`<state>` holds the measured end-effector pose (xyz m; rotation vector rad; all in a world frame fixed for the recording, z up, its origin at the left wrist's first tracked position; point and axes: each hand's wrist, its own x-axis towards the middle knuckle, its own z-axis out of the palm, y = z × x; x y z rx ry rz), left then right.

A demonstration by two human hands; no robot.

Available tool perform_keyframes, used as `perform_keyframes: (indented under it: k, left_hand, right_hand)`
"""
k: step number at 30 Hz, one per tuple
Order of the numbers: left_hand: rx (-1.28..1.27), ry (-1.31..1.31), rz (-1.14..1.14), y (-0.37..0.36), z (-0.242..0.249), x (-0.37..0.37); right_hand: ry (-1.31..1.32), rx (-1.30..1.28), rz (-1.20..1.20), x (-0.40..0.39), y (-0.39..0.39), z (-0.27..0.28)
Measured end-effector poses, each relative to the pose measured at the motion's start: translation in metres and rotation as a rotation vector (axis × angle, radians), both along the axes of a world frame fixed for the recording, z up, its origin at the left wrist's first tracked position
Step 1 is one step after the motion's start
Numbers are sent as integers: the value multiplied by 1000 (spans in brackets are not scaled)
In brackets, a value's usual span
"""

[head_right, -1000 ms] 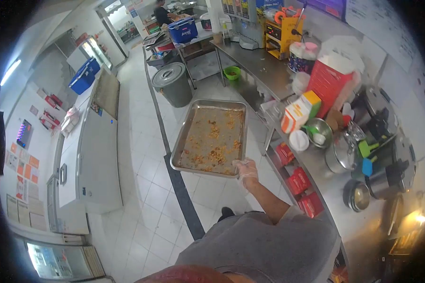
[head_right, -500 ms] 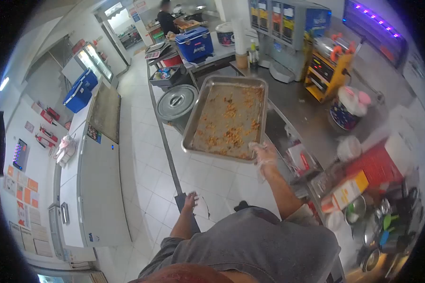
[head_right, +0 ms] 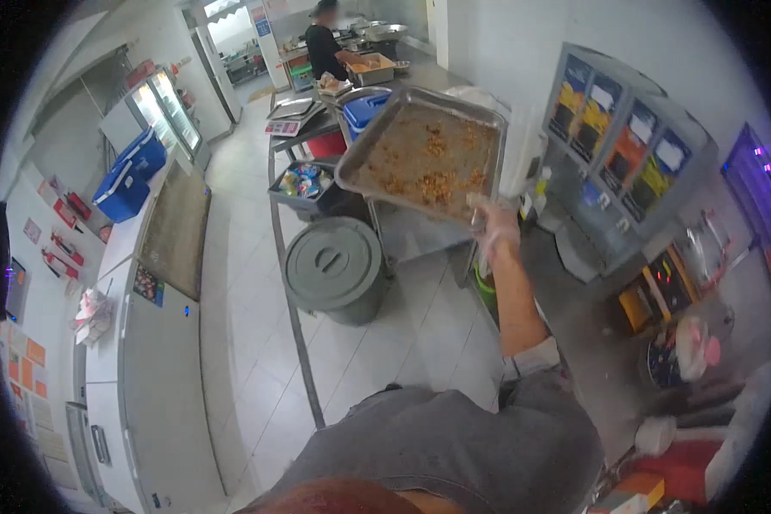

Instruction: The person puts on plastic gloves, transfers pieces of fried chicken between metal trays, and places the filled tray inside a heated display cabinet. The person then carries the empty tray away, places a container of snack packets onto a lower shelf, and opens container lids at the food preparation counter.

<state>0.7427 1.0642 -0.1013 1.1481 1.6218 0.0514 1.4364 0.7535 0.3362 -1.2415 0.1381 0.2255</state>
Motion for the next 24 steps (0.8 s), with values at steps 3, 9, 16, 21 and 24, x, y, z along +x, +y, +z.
perform_keyframes:
  k: [3,9,16,21,24]
  left_hand:
    - [586,89,-513,136,-27,170]
    - [514,-649,-473,193,172,665]
    - [443,-933,-524,196,318,942]
    - [159,-838,-422,200,341,998]
    - [67,-830,-364,178,363,1014]
  right_hand:
    - [-97,9,18,129,56,23]
    - [-155,76,6,407,186,69]
    - [-221,54,-63,768,327,-50]
    - [-41,-39,-187,918,392,-173]
    - [86,-98,-111,929,398,-200]
